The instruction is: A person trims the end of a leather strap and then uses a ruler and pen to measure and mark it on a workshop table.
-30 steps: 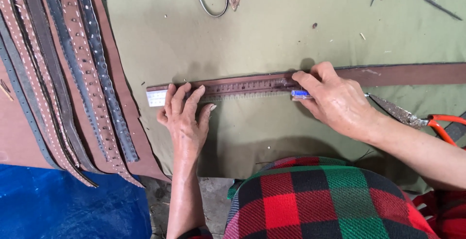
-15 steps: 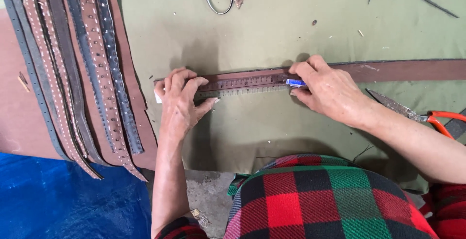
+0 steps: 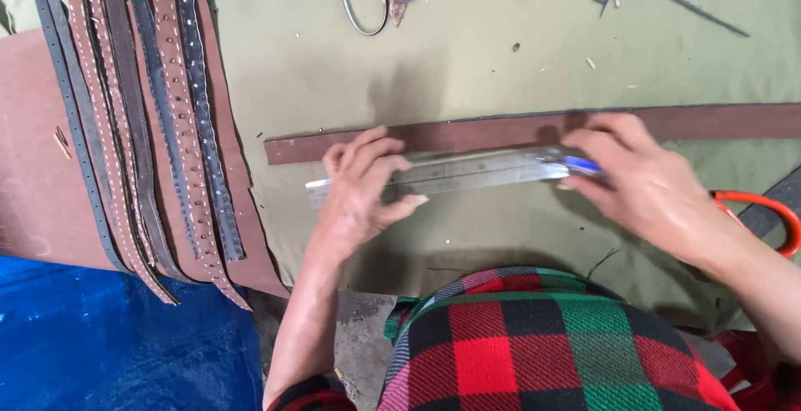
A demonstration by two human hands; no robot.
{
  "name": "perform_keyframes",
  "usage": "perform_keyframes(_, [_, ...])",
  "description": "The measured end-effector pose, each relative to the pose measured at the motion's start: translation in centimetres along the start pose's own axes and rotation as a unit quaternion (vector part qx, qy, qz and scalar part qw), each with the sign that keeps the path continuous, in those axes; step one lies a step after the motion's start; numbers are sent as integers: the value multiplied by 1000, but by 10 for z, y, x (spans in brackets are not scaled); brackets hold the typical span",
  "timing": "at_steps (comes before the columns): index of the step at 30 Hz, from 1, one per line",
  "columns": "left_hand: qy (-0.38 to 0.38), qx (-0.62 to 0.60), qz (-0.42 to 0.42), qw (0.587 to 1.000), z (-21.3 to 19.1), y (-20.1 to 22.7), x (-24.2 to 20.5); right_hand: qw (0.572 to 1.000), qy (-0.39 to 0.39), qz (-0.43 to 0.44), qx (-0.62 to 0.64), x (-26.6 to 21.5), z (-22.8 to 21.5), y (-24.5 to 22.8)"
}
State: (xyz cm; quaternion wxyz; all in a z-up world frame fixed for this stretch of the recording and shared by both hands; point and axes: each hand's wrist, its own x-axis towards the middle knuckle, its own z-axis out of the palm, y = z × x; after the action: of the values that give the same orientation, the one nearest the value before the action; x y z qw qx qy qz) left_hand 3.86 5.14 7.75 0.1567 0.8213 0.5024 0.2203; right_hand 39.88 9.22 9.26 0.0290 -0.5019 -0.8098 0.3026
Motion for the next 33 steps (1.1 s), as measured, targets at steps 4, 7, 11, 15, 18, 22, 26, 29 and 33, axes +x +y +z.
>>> perform_keyframes(4, [-19, -37, 5, 999, 28, 20, 40, 999, 41, 1, -18, -37, -3, 48])
perform_keyframes(7, [-18, -51, 46, 997, 61, 26, 63, 989, 91, 12, -112, -59, 9, 95])
perform_keyframes(11, [-28, -33, 31, 999, 75, 24, 72, 991, 119, 37, -56, -81, 30, 172])
perform_keyframes(15, [83, 16, -28, 996, 68, -5, 53, 992, 77, 73, -65, -96, 49, 242])
perform_keyframes(18, [100, -34, -91, 990, 64, -17, 30, 992, 58, 112, -23, -89, 50, 251])
perform_keyframes(22, [121, -62, -79, 988, 68, -16, 21, 990, 34, 140, 3, -96, 70, 279])
perform_keyframes(26, [139, -66, -61, 986, 81, -16, 19, 994, 73, 87, -6, -104, 85, 306])
perform_keyframes(29, [131, -44, -65, 988, 84, -13, 19, 993, 54, 108, 5, -101, 79, 295])
perform_keyframes(33, [117, -33, -75, 990, 83, -10, 20, 993, 65, 100, -20, -104, 85, 300])
